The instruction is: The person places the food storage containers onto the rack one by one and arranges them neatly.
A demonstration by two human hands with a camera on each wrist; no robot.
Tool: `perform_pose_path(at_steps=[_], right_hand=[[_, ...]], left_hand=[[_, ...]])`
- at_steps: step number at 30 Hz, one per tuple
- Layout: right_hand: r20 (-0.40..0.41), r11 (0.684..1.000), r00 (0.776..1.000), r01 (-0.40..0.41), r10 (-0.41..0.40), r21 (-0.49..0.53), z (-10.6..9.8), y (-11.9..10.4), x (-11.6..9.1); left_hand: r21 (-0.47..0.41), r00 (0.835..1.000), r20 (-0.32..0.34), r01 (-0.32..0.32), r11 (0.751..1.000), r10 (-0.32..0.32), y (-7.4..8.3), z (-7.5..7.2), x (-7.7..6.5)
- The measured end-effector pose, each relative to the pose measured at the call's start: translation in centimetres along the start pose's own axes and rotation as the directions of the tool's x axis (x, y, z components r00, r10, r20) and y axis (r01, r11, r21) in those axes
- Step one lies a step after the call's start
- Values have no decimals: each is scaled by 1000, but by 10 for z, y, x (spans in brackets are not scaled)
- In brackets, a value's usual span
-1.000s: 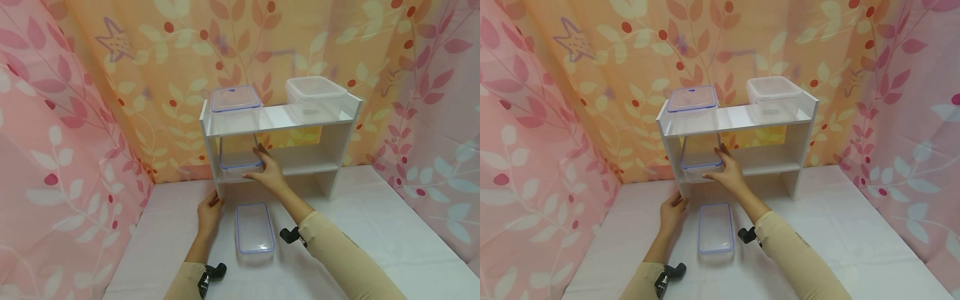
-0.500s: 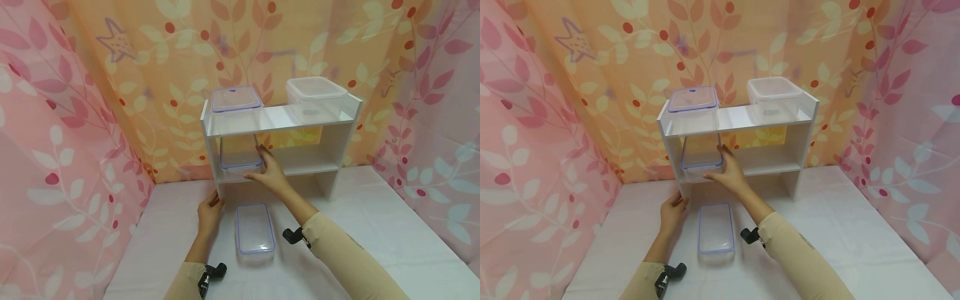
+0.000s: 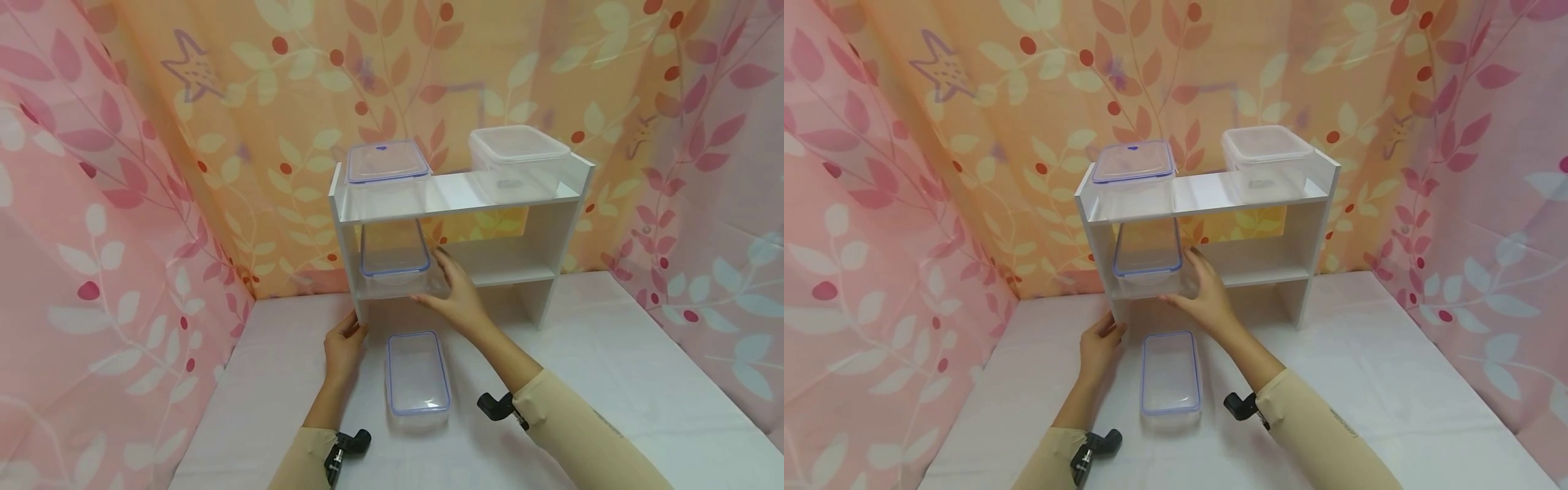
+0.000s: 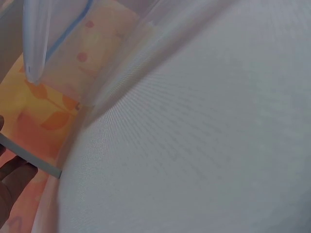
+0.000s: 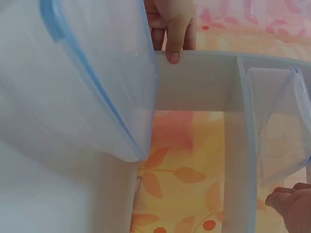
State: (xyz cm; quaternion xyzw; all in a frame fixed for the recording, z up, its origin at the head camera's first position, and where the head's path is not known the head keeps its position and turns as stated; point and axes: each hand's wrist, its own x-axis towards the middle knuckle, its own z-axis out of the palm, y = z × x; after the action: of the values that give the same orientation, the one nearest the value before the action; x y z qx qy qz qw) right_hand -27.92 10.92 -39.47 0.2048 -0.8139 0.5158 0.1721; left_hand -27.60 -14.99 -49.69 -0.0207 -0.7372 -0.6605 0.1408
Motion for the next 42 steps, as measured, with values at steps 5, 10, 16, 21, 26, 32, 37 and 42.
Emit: perform_pose_path(at_steps=[5,10,16,21,26,32,37,42], right_hand=[[-12,1000,1000,0,0,-2,-3,-1,-17],[-28,1000,1000,9,-9,-9,-3,-1,-33],[-52,1000,998,18,-19,-18,-3,-1,-54],[-56,1000,998,10,-10,-9,1,0,-70],[-48,1000,999,-2,3,17,5,2,-85],[-29,999,999,-35,36,20,9,3,-103],[-12,997,998,-69,69,18,12,8,-115],[7,995,995,-95,95,30,18,14,-127]], left_hand=[[-19,1000,9,-1,1000,2,-2,1,1],[-33,1000,7,7,999,-7,-3,2,1],[-30,1000,3,30,999,-30,-2,3,2],[-29,1000,-18,19,999,-19,-15,5,8],[-25,999,-48,24,999,-25,-34,8,14],[-13,998,-60,13,1000,-13,-37,8,14],[-19,999,-53,9,1000,-10,-36,8,14],[-16,1000,-28,12,1000,-12,-22,5,10]])
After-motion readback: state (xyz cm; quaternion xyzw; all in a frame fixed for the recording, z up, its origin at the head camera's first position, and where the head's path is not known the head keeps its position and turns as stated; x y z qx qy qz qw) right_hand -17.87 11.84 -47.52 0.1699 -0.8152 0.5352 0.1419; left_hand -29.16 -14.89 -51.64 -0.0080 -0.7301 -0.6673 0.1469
